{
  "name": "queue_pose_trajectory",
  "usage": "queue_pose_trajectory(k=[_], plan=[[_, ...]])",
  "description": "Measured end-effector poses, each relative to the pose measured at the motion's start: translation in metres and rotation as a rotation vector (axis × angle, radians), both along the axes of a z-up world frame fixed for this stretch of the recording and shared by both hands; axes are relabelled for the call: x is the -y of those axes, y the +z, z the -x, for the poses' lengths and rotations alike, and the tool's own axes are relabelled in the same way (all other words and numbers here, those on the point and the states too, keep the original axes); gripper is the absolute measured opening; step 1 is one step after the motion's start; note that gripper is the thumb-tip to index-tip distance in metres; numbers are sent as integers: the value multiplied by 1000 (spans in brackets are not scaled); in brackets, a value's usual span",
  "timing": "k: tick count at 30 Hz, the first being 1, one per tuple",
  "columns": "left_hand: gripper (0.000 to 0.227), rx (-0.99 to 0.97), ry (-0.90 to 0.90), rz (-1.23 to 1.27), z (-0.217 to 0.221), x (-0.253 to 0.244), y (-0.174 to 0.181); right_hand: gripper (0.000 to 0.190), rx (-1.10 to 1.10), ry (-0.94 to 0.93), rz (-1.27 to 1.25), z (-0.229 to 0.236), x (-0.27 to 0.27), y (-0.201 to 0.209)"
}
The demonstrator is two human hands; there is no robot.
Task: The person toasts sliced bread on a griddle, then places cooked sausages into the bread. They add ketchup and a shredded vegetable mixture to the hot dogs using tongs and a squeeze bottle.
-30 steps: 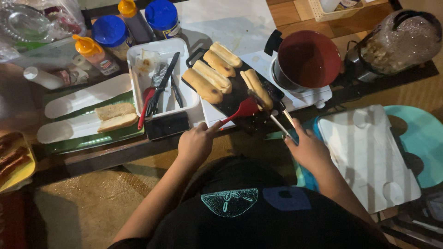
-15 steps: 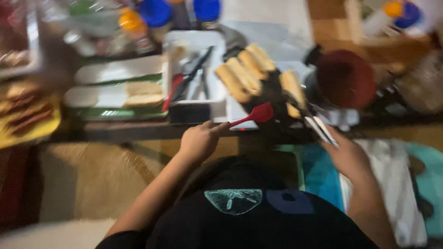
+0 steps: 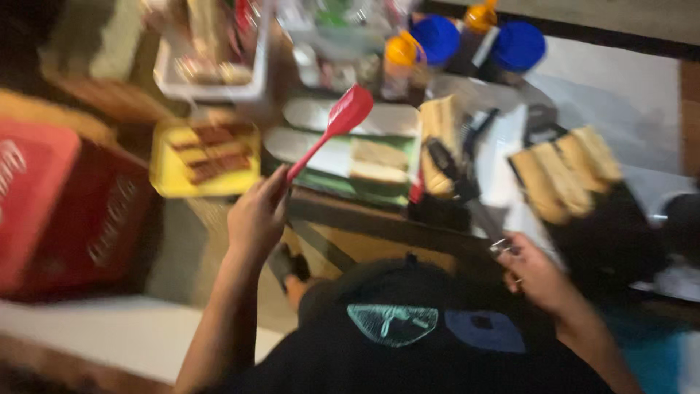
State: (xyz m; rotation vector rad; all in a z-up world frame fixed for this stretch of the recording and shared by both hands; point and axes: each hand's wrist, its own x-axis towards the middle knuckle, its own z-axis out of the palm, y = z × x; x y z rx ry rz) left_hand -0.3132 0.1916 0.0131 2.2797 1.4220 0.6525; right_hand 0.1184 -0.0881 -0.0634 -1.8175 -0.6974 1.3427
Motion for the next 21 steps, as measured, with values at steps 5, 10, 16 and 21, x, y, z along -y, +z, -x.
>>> queue_pose_trajectory(k=[5,10,16,21], plan=[[38,56,-203,-42,80,-121,11,28,-539,-176,-198,180,-124,-29],[44,-125,-245,178,131,-191,23,15,-895,-460,-240,298,-202,-15],[46,13,-324,200,168,-226,19,22,-895,-632,-53,361,-238,-16],[38,228,-388,219,187,-228,2,20,-856,-724,-38,419,-252,-41]])
